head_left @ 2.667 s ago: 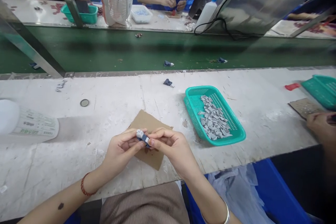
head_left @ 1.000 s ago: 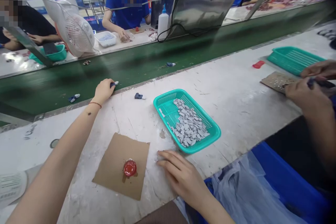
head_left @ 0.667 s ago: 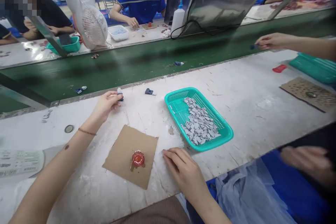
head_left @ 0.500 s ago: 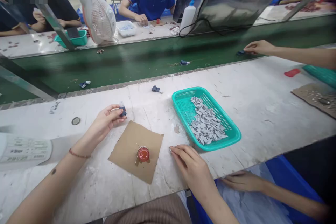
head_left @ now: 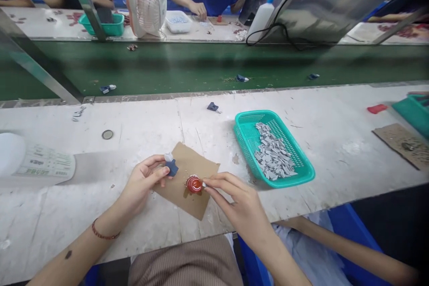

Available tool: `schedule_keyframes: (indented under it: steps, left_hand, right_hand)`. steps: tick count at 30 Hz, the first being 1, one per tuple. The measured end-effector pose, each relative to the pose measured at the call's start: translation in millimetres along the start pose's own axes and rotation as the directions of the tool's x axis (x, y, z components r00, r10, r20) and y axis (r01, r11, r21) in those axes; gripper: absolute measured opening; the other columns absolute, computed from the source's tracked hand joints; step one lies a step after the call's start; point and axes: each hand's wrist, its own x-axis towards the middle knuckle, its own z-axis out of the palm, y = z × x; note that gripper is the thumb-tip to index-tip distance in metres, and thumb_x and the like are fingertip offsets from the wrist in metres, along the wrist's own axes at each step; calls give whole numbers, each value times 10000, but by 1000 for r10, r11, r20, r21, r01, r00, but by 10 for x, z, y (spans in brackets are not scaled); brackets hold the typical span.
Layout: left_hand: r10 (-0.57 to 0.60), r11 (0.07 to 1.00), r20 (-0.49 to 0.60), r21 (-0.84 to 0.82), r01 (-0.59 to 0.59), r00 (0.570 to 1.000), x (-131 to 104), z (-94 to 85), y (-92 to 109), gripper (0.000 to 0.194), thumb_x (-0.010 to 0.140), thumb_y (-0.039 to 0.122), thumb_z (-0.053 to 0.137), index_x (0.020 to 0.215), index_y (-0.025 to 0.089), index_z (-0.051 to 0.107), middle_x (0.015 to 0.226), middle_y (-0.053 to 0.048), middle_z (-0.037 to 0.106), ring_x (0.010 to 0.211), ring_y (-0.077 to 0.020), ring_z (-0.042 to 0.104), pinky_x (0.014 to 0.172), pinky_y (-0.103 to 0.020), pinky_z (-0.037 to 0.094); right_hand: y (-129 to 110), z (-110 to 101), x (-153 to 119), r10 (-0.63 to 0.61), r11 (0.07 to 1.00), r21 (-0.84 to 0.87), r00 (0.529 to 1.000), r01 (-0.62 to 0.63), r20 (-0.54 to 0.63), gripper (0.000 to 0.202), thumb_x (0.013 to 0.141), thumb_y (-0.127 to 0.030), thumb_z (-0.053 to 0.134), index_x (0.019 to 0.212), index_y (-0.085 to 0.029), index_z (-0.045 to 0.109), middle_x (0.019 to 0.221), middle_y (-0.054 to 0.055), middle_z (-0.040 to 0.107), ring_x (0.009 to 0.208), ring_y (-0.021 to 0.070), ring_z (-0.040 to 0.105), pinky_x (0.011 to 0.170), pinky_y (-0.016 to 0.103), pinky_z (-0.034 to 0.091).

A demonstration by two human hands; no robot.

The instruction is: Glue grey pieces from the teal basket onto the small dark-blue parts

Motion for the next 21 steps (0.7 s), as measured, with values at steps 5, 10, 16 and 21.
schedule_keyframes:
  steps: [5,10,16,21]
  left_hand:
    - [-24,999,62,-45,27,998,-31,0,-45,242,726,292,823,900,191,689,879,-16,706,736,-122,689,610,-183,525]
    - [-45,995,75,-82,51,996,-59,16,-85,272,729,280,818,920,200,641,955,-24,704,836,-174,723,709,-240,574]
    - [-45,992,116,-116,59,992,-74,37,-68,272,767,287,783,985,189,654,946,-58,728,716,-154,702,538,-198,507]
    - [-131,964,154,-209,162,979,-80,45,-50,336,824,295,726,1142,208,664,1080,-91,720,765,-151,687,565,-206,509]
  right_hand:
    - [-65,162,77,-68,990,-118,995,76,74,238,996,-211,486,955,-202,720,872,66,663,814,176,639,710,308,556]
    - [-61,176,60,-65,982,-173,993,82,102,242,1001,-203,469,950,-186,706,861,72,634,808,181,610,700,313,538]
    - [-71,210,83,-74,975,-201,992,93,100,266,1011,-208,442,899,-183,682,849,71,629,794,181,591,696,318,526]
    - [-60,209,75,-78,967,-232,990,104,121,248,1007,-181,442,927,-181,676,877,74,624,823,186,584,719,320,522]
